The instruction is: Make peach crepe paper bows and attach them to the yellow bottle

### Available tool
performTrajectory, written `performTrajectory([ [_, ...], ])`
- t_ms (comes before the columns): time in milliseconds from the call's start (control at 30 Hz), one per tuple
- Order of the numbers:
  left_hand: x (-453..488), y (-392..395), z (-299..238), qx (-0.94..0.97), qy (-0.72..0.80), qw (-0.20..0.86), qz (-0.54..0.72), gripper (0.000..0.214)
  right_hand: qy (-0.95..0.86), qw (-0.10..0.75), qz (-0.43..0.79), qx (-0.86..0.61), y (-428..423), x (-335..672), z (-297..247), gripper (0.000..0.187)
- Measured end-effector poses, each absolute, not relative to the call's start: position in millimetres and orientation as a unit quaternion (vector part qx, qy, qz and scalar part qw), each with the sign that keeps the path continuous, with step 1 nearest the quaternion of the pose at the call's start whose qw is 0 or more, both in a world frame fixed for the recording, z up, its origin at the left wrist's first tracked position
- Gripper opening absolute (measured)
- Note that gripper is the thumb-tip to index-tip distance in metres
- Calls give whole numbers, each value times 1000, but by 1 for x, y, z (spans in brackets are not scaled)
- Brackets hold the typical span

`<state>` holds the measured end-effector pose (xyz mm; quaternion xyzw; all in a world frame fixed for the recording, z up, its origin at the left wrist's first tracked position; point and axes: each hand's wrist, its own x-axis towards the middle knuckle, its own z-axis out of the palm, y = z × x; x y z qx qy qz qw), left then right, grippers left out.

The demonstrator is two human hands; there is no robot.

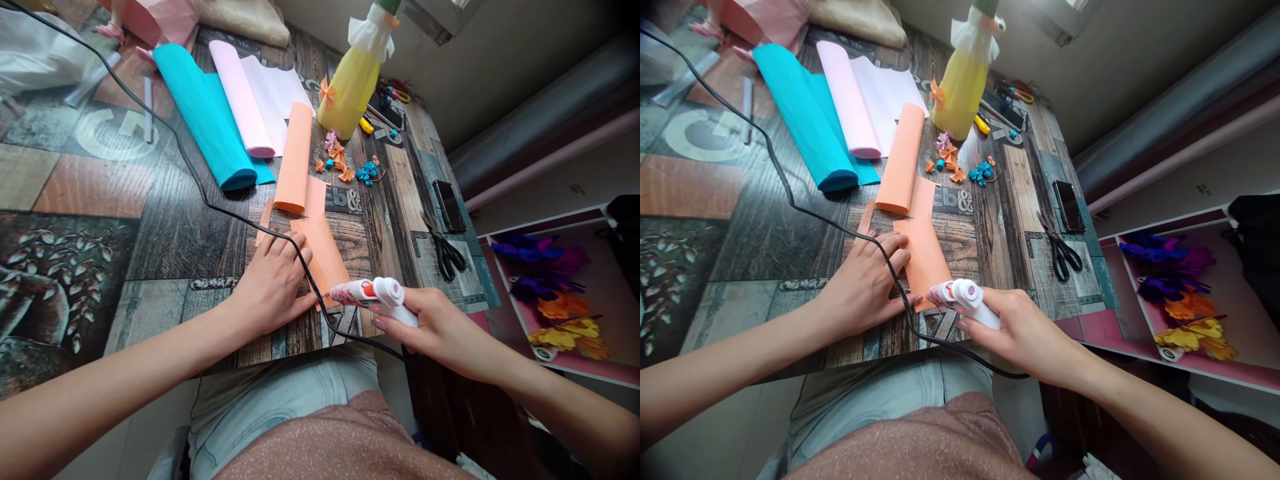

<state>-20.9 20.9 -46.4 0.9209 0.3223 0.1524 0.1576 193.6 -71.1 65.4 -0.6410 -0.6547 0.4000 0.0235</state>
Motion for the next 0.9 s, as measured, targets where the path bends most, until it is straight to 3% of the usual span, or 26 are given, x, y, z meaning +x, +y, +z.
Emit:
performTrajectory([
  [367, -21, 21, -47, 920, 323, 161, 152, 49, -649, 30, 417, -636, -78, 194, 68, 37],
  [900, -21, 20, -47, 921, 326, 155, 147, 45, -665, 36, 390, -636, -64, 194, 62, 31],
])
